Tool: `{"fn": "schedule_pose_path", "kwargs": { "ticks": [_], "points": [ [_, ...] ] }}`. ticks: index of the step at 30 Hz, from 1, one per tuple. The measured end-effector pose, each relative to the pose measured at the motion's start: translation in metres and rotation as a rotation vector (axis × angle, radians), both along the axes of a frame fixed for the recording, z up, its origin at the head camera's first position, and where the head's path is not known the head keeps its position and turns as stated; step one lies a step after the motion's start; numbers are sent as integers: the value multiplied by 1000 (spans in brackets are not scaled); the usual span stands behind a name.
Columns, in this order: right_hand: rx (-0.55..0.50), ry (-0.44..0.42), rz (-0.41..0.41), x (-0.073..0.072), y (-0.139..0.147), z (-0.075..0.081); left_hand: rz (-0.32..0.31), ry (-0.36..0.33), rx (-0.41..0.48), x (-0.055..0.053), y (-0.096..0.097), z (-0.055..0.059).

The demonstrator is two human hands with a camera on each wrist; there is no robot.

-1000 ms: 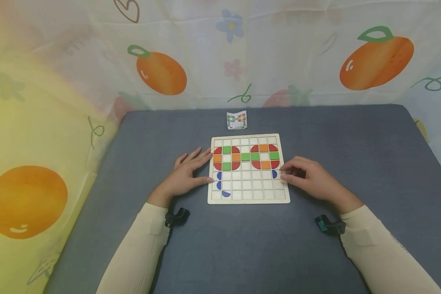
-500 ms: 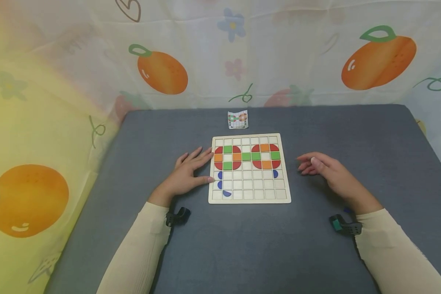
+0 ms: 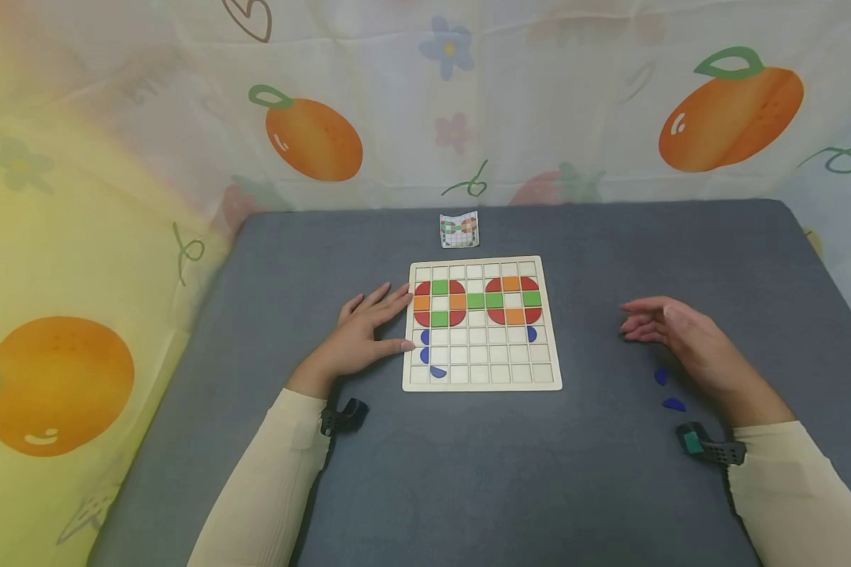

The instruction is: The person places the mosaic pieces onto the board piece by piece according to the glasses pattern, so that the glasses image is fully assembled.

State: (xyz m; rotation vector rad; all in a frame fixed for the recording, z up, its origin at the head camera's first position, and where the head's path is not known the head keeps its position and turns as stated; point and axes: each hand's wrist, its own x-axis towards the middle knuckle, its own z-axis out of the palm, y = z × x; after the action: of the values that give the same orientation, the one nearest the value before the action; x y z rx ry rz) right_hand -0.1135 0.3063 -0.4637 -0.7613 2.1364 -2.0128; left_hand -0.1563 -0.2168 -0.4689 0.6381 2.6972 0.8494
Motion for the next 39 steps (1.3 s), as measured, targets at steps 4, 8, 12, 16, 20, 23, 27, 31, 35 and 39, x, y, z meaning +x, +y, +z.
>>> {"fn": "schedule_pose_path", "kwargs": {
  "ticks": [4,8,12,16,20,23,27,31,35,39],
  "points": [
    [-18,-7,31,3,17,-2,5,-2,-12,0,1,1],
    [171,-24,-70,11,31,-1,1,-2,-7,0,1,2],
    [359,-75,-124,17,42,1,0,-2,-5,0,2,2],
    [446,-120,-76,17,48,2,-3,-2,-7,0,2,3],
    [525,-64,-13,16,51,4,-5,-3,-7,0,1,3],
    [581,2,29,15,51,6,-3,0,-11,-1,1,2],
    [646,58,49,15,47,8,0,3,-10,-1,1,1],
    [683,75,3,17,41,10,-1,1,-1,-1,1,2],
    [710,58,-86,18,33,9,-6,3,3,-1,1,2],
    [752,80,-161,18,26,9,0,-2,0,-1,1,2]
  ]
}}
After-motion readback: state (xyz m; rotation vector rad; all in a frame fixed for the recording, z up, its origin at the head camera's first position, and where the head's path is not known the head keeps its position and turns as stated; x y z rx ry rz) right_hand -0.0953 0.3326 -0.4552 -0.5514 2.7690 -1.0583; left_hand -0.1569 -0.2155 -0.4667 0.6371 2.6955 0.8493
